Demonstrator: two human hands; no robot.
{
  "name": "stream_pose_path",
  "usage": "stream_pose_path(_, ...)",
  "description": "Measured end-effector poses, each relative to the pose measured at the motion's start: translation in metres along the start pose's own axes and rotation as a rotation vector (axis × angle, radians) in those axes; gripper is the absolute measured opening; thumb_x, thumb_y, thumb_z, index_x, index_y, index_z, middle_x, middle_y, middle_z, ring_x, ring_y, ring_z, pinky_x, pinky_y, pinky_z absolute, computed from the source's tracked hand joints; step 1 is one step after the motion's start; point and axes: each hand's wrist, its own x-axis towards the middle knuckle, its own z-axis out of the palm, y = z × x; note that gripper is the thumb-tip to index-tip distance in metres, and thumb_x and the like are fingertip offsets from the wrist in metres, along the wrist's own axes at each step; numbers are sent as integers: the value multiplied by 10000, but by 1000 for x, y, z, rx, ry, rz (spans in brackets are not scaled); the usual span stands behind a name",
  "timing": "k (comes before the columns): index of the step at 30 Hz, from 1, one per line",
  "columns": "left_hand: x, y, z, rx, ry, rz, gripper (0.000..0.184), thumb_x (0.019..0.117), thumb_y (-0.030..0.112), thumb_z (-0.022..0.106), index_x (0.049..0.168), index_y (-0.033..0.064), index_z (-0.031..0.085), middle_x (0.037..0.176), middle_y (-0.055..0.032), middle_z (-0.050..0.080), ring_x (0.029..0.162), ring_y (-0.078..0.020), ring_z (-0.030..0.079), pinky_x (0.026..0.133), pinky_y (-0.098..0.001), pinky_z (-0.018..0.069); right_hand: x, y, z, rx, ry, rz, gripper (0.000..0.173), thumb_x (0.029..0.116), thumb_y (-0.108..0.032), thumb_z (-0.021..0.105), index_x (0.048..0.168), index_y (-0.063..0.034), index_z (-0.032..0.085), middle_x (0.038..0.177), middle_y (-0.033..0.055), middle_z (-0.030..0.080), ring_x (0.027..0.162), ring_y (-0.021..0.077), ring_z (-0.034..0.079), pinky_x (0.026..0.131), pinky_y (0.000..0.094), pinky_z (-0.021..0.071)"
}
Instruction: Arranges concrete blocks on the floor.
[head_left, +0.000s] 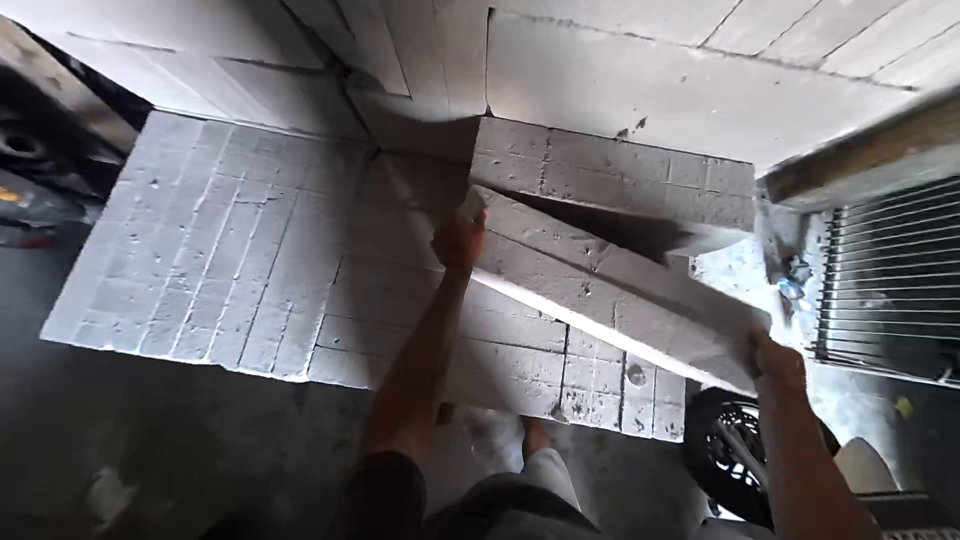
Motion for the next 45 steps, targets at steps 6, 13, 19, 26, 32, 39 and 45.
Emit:
stream_pose_path(6, 0, -7, -13, 47, -92, 138, 666, 968, 619, 554, 1324, 63, 638, 1205, -253, 683, 1140, -450, 646, 925, -663, 481, -83, 75, 10, 128, 107, 192, 638, 1012, -491, 589, 1265, 93, 626, 1327, 321, 598, 1257, 444, 569, 1040, 645, 422)
stream_pose_path(13, -2, -12, -12, 87, -135, 153, 675, 973, 621, 546, 1355, 70, 621, 1148, -273, 692, 1113, -464, 651, 908, -657, 486, -101, 94, 25, 147, 208, 240, 663, 1006, -525, 580, 1253, 87, 639, 1339, 329, 593, 1296, 460, 545, 1061, 650, 400)
stream_pose_path(19, -14, -38, -10, 4, -41, 188, 646, 970, 590, 576, 1337, 62, 636, 1160, -287, 685, 1116, -492, 640, 917, -703, 459, -126, 108, 31, 75, 239, 208, 621, 1052, -515, 492, 1205, 51, 697, 1300, 309, 636, 1277, 453, 571, 1058, 638, 402)
stream_pose_path(26, -41, -89, -7, -167, 113, 253, 547, 976, 450, 651, 1295, 6, 649, 1086, -281, 694, 995, -473, 666, 856, -680, 482, -166, 150, 49, 295, 279, 88, 487, 1061, -362, 499, 1169, 72, 690, 1194, 293, 666, 1167, 392, 618, 1015, 601, 432)
stream_pose_path(32, -49, -129, -5, -332, 109, 205, 438, 1018, 339, 590, 1286, -6, 623, 1075, -246, 675, 952, -377, 653, 843, -591, 506, -197, 175, 68, 612, 347, 110, 546, 1078, -399, 435, 1312, 63, 609, 1327, 212, 618, 1239, 216, 576, 1093, 422, 428)
stream_pose_path(39, -65, -195, 17, -1024, 167, 65, 317, 1066, 277, 333, 1054, 78, 579, 943, 2, 609, 905, -78, 612, 844, -322, 536, -230, 220, 101, 1113, 350, 145, 583, 1103, -505, 216, 1464, -87, 403, 1258, 47, 619, 1118, 125, 637, 956, 386, 554)
stream_pose_path(45, -70, -230, 31, -1384, 155, -49, 499, 1107, 398, 131, 963, 163, 548, 848, 34, 659, 869, -102, 664, 836, -348, 564, -235, 270, 128, 1322, 198, 181, 764, 1033, -690, 97, 1445, -139, 428, 1269, 42, 657, 1158, 181, 652, 959, 470, 560)
